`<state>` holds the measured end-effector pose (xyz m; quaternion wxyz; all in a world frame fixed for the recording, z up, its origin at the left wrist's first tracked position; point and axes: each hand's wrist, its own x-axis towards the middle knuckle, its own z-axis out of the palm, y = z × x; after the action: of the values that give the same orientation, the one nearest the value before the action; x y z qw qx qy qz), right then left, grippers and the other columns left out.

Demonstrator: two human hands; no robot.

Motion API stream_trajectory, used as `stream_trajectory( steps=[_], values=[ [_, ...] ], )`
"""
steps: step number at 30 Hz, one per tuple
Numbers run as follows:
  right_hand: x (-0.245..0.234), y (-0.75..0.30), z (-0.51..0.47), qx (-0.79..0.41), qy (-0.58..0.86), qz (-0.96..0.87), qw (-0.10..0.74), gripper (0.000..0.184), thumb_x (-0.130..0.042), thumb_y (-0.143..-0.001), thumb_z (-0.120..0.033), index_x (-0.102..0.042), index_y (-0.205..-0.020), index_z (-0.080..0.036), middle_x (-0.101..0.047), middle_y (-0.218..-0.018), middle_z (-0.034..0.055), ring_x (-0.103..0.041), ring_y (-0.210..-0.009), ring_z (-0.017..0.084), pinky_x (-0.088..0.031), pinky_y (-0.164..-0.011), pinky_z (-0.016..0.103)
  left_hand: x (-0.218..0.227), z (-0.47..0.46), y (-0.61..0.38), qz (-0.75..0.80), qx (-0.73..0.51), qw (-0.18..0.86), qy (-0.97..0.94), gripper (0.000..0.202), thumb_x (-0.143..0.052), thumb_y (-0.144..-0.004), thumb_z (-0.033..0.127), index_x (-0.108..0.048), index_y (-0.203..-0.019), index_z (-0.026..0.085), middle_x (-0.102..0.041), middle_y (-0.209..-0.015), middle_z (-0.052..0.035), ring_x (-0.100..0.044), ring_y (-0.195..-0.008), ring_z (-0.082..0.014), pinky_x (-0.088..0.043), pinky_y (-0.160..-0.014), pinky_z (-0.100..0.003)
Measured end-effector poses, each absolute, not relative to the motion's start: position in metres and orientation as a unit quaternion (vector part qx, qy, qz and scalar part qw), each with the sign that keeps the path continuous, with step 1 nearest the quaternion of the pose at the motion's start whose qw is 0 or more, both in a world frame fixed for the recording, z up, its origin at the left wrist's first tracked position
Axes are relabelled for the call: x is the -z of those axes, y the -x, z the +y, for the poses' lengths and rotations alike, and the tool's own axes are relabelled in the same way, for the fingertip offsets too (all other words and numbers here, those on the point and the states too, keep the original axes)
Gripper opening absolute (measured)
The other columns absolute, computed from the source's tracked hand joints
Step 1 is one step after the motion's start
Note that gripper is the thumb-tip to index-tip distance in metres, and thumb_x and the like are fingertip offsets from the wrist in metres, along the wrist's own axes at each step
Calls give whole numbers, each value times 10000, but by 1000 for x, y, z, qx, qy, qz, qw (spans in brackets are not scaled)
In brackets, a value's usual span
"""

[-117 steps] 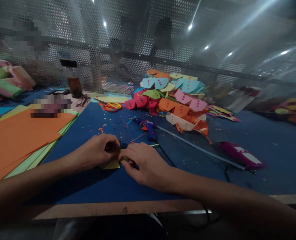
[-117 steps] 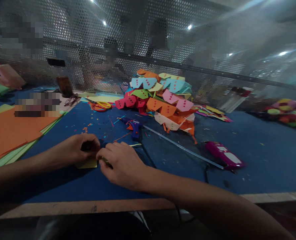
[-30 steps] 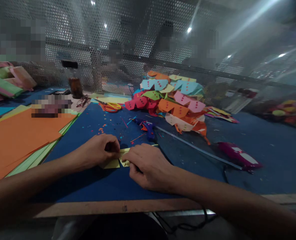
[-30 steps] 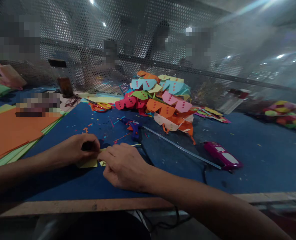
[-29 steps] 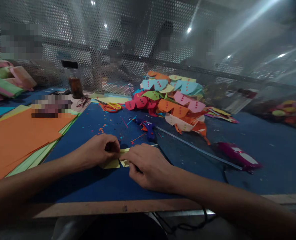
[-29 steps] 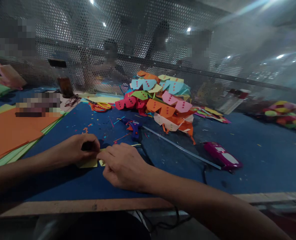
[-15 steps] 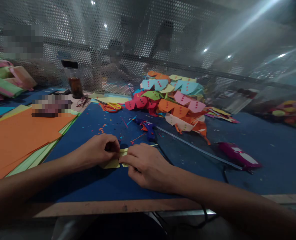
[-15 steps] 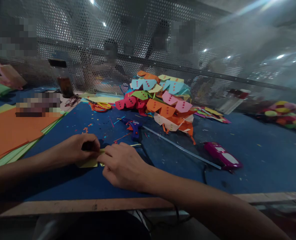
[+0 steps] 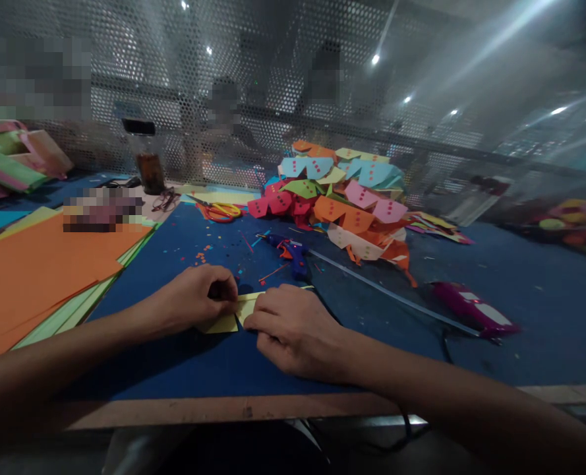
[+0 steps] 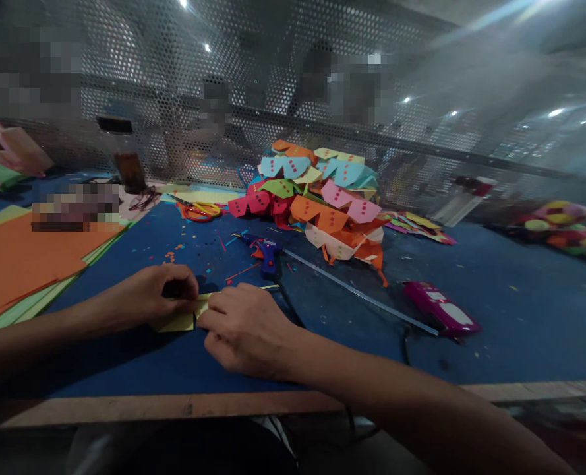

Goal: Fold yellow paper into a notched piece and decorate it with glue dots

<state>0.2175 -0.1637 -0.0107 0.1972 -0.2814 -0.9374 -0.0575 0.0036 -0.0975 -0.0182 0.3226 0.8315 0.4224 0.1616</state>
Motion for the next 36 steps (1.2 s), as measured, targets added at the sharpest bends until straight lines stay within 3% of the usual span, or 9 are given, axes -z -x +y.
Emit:
stream_trajectory(
  steps=[36],
  values=[
    [12,-216,-162,40,290,-930,221,174,-502,-788,-102,-659,-781,-177,-640,-732,24,-550,-692,168,-372,-656,296,15,-100,-5,421,-165,309,-837,128,-583,-759,283,-666,-810,199,-682,-743,-2,-602,-691,-166,-420,-617,-257]
  ],
)
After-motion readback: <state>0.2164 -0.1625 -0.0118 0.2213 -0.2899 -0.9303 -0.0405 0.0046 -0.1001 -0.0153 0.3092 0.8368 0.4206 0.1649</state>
